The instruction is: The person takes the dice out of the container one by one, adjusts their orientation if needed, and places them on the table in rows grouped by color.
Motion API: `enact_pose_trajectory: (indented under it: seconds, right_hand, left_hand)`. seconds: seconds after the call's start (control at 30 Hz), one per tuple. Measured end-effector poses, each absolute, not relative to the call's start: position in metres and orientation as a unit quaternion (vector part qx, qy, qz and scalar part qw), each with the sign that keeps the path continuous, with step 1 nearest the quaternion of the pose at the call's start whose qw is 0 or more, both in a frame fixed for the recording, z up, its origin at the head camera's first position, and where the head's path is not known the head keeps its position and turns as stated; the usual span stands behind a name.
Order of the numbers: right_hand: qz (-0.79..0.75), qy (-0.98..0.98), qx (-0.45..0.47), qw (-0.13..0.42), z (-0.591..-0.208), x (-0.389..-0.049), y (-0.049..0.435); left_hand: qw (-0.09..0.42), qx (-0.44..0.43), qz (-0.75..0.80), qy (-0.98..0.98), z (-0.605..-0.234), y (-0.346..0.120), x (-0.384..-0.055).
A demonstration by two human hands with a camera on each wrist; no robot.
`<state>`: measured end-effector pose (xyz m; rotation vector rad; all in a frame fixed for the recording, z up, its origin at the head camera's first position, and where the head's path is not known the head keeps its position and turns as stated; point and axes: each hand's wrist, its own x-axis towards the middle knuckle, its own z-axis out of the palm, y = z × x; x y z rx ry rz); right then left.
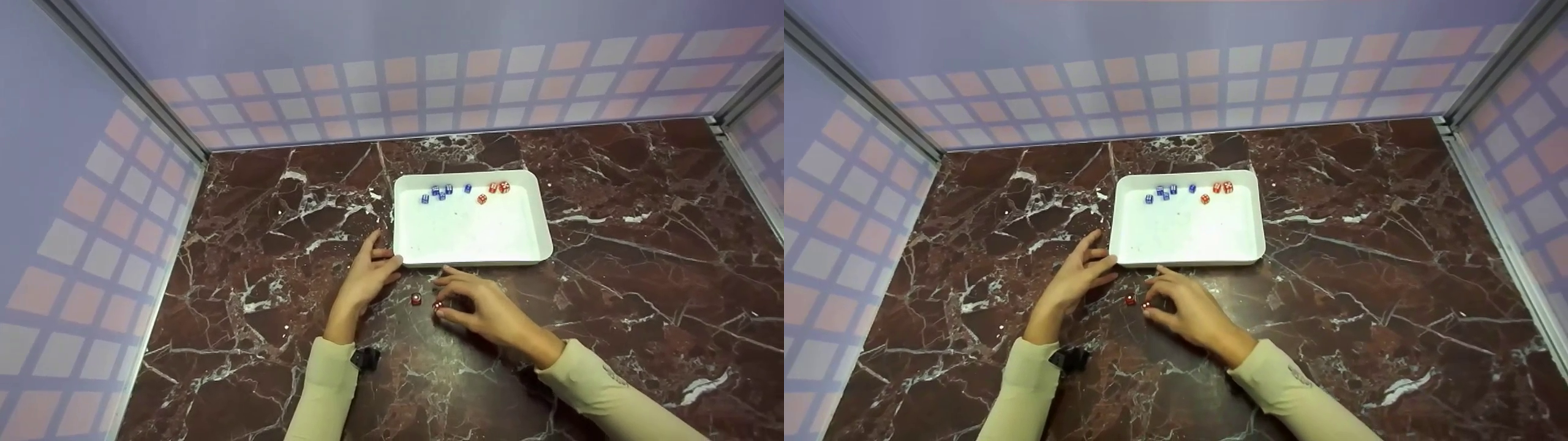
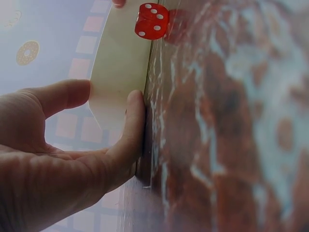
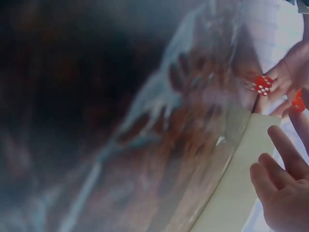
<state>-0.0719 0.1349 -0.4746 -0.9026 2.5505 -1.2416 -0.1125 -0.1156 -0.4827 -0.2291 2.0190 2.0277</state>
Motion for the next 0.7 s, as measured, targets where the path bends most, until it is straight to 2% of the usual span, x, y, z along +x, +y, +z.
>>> enact_pose_trajectory:
  seconds: [0.4,0.7]
  right_hand:
    - [-0.418,0.856,-0.294,0.082,-0.482,-0.087,0.130]
    - [-0.393,0.874,-0.282,0.051,-0.486,-0.093,0.128]
  left_hand:
    - [0.125,-0.076,0.694,0.705,-0.481,-0.115,-0.112]
    - [0.115,-0.071,0.688,0.713,-0.480,-0.114,-0.112]
